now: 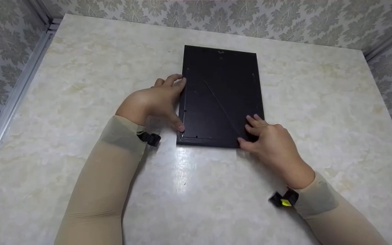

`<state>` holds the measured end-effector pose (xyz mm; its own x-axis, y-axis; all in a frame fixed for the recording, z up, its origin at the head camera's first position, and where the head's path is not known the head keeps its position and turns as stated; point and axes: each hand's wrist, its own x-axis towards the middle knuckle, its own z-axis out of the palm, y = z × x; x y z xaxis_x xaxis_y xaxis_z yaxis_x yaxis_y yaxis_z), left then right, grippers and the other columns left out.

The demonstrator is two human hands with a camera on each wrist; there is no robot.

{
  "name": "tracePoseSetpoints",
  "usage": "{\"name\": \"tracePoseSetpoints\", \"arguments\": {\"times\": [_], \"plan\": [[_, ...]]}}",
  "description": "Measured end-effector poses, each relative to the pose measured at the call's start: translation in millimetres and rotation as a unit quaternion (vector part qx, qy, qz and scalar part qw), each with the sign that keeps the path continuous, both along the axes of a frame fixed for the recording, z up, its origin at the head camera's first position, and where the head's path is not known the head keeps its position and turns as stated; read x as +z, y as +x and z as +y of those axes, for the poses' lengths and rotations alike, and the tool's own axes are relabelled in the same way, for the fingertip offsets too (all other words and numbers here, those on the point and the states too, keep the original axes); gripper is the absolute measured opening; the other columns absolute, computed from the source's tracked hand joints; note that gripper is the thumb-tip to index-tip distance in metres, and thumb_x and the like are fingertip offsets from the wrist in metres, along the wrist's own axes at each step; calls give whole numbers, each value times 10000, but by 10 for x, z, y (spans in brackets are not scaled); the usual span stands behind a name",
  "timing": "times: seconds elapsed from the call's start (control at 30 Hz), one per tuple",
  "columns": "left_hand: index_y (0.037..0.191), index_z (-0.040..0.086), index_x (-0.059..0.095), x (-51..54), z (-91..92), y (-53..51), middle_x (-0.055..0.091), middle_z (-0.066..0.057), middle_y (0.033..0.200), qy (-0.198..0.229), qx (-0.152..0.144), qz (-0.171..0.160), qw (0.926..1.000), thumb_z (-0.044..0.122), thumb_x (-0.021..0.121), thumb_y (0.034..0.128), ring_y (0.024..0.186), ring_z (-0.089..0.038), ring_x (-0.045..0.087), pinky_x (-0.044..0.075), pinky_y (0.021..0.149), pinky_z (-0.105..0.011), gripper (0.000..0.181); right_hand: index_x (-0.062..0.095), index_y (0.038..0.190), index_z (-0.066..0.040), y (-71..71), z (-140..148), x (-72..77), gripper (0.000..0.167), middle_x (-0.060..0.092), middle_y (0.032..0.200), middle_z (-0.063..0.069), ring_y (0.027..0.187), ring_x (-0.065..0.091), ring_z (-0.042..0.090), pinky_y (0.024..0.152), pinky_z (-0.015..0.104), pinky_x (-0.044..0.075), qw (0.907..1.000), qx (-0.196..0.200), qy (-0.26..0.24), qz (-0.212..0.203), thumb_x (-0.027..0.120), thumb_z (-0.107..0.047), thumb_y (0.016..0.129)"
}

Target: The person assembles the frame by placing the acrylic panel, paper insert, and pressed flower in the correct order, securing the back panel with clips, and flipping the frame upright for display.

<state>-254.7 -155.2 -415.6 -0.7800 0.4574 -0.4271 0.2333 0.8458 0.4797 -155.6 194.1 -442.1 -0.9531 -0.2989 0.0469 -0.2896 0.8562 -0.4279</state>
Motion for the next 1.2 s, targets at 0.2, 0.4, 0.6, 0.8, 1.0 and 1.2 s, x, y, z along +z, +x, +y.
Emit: {"name": "tracePoseSetpoints", "arguments": {"times": [0.2,0.4,0.6,0.8,1.0,1.2], "plan": [[1822,204,-92,-4,16,-12,-137,-2,1917,-3,-37,24,10000,556,1064,737,1744,-370,55,324,1399,-687,1625,751,1367,31,0,1,23,508,673,1563,137,1555,594,329,1263,589,548,9998,-58,30,-161,893,-255,972],[1822,193,-86,-1,22,-15,-141,-5,1916,13,-54,23,10000,542,1064,743,1737,-370,64,326,1400,-678,1616,755,1358,33,-2,9,28,503,682,1547,140,1546,601,332,1264,590,546,9998,-83,-4,-184,896,-252,969],[1823,201,-86,-10,16,-9,-133,-1,1917,-31,-47,13,10000,549,1063,742,1742,-367,53,343,1388,-685,1615,768,1339,23,-15,15,27,489,685,1542,134,1529,615,339,1242,600,564,9997,-48,3,-239,899,-259,961],[1825,196,-71,-10,-1,-10,-128,4,1919,-1,-14,54,10000,556,1064,737,1739,-372,67,346,1385,-689,1613,791,1303,12,-60,11,46,462,710,1514,138,1499,643,346,1149,591,631,9997,7,11,-251,897,-263,947],[1822,199,-78,-15,-24,-11,-142,10,1919,-17,-11,81,10000,587,1064,722,1741,-386,64,332,1389,-702,1632,797,1294,11,-93,0,75,463,723,1503,133,1480,662,345,1157,607,622,9995,33,27,-322,902,-266,939],[1823,203,-70,-39,-34,-7,-131,2,1921,-12,7,103,9999,595,1064,716,1739,-390,72,334,1391,-693,1633,786,1311,13,-112,-17,98,483,708,1525,120,1502,645,338,1210,600,590,9985,-19,49,-546,912,-270,940]]}}
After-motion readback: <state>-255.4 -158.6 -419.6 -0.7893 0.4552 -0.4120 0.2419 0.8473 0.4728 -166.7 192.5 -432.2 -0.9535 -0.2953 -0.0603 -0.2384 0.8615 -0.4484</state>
